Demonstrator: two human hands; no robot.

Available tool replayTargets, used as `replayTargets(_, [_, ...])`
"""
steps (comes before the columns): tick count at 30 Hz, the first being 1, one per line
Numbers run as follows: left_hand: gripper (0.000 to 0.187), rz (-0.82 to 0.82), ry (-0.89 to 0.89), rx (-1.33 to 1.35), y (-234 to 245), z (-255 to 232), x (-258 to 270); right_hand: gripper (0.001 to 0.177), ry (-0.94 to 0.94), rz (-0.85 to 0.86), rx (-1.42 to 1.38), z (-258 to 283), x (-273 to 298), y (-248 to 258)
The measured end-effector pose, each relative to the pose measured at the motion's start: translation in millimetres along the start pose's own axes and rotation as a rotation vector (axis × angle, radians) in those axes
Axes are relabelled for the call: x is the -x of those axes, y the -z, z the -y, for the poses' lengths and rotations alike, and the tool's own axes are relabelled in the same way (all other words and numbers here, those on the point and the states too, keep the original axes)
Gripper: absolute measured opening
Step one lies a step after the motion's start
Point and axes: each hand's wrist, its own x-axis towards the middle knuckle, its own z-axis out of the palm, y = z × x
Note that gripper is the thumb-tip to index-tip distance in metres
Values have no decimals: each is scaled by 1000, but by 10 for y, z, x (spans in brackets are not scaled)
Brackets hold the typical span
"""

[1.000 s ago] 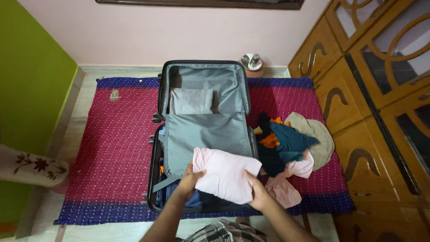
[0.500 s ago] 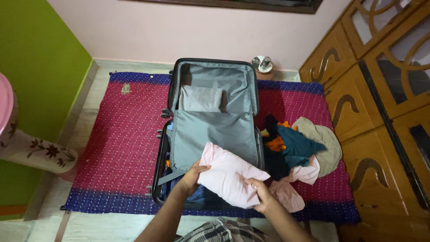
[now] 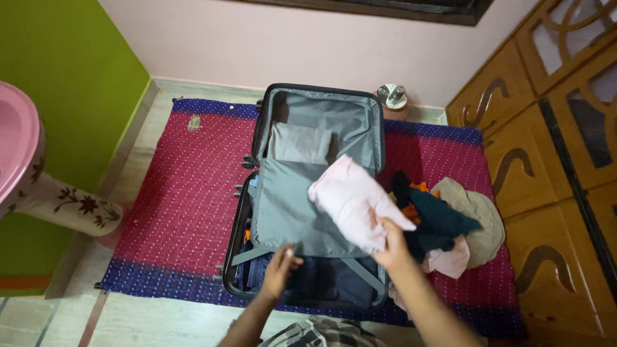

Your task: The person folds various clothing items, including a teal shirt, an orange t-shirt, and beige pants, and places them into an open suitcase. The person arranges the folded clothes neatly inside the luggage.

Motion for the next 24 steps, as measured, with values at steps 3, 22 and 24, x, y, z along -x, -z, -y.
replayTargets(3, [57, 105, -44, -326, 18, -77, 359, 44, 55, -11, -51, 327, -526, -76])
replayTargets(22, [78, 609, -134, -1106, 91, 84, 191, 49, 203, -164, -82, 840, -3862, -388])
replayTargets(24, [78, 662, -97, -1171, 109, 455, 121, 51, 169, -255, -102, 695, -3944, -287])
